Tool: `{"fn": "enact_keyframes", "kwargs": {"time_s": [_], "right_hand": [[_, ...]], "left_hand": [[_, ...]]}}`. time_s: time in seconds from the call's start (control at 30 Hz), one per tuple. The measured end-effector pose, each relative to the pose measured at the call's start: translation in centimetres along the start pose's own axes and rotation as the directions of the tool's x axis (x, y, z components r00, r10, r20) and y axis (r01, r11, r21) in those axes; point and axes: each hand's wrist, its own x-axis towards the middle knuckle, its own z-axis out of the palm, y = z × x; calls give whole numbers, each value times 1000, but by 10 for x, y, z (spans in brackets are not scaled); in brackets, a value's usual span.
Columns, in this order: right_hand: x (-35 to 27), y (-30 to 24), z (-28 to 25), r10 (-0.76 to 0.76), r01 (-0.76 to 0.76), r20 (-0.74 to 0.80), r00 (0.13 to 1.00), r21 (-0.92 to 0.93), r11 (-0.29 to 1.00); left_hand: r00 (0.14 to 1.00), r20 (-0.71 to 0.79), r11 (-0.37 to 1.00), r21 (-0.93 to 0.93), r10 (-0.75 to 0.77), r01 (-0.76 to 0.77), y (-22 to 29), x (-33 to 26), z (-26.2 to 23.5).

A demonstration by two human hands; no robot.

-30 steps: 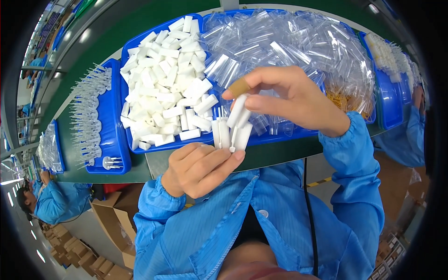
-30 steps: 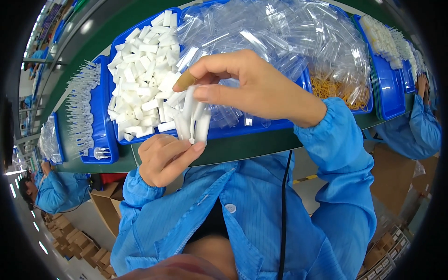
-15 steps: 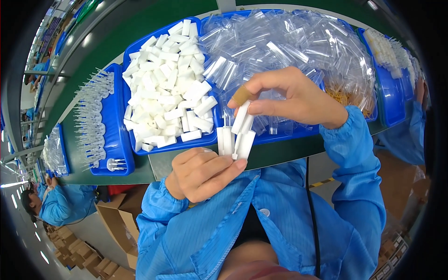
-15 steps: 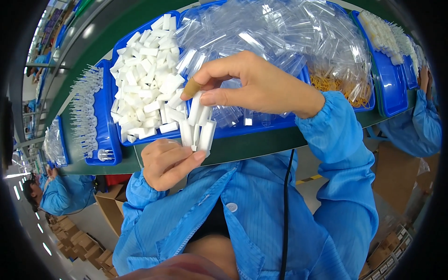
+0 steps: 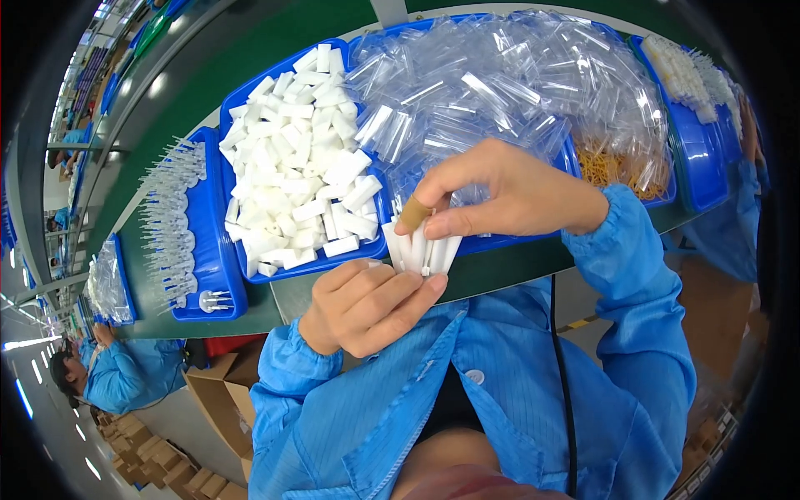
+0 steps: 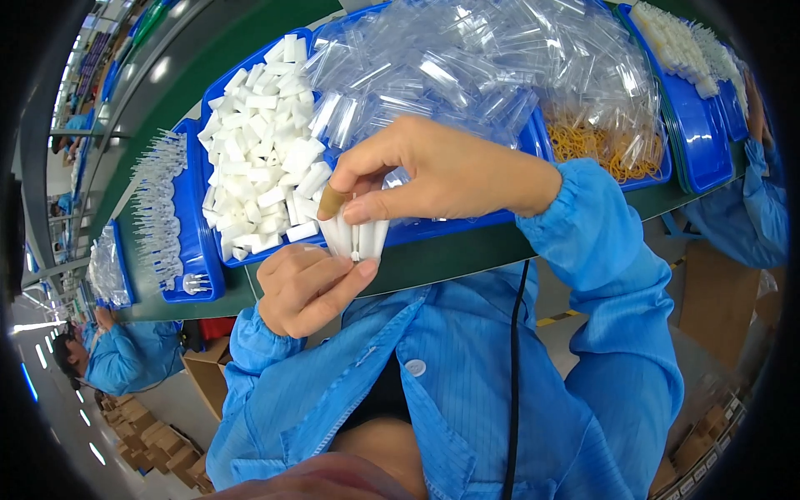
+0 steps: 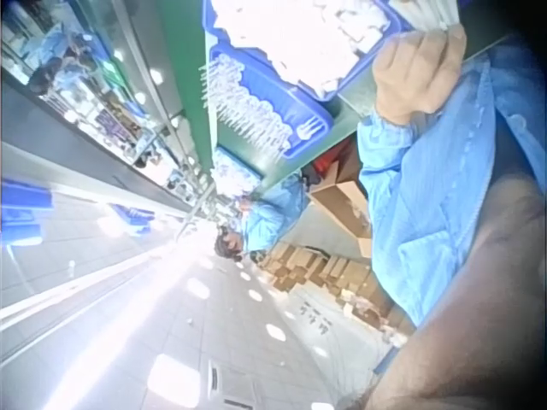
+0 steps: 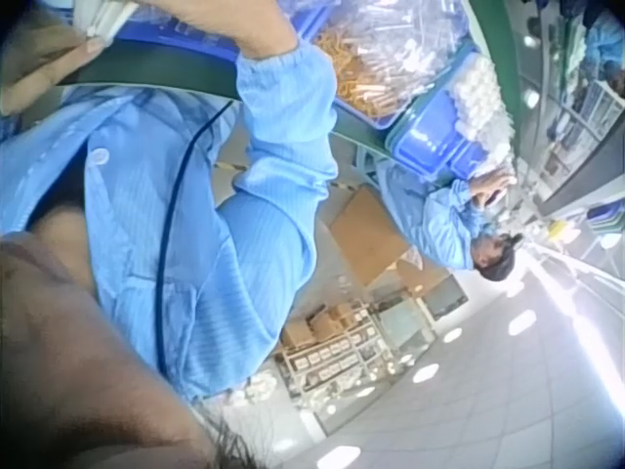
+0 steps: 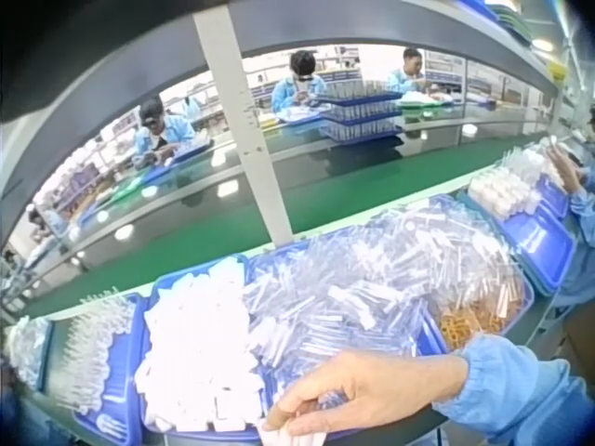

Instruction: The person places an assembled bundle onto a tray, gathers white plastic components and clear tubes by hand, and fits them together into a bundle. The person then secures the bundle with a rubber band and begins assembling another bundle.

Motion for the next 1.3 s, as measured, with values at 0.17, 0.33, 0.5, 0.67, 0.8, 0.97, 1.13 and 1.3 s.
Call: {"fn": "enact_keyframes", "kwargs": {"time_s": [0.17, 0.33, 0.5, 0.67, 0.8, 0.97, 1.13, 1.3], "right_hand": [[-4, -6, 10, -53, 50, -120, 991, -28, 998], [-7, -9, 14, -193, 137, -351, 916, -179, 974], [-11, -8, 12, -161, 98, -334, 929, -197, 975], [-13, -8, 18, -176, 111, -343, 923, -201, 973], [-18, -9, 25, -204, 98, -390, 898, -275, 956], [-22, -9, 23, -182, 61, -420, 889, -285, 956], [-21, -10, 26, -191, 71, -250, 949, -421, 904], [-21, -5, 33, -234, 98, -238, 943, -472, 876]], "left_hand": [[966, -178, 981, -86, -188, 175, -5, -12, 6], [532, -62, 354, -810, -844, 468, 12, -2, 22], [521, -73, 328, -848, -850, 417, 15, -8, 31], [697, -254, 666, -620, -671, 416, 13, -16, 33], [578, -176, 477, -770, -797, 424, 19, -8, 37], [579, -170, 486, -750, -798, 450, 17, -10, 37], [627, -125, 552, -625, -769, 552, 18, -7, 32], [612, -59, 455, -725, -789, 517, 14, -8, 29]]}}
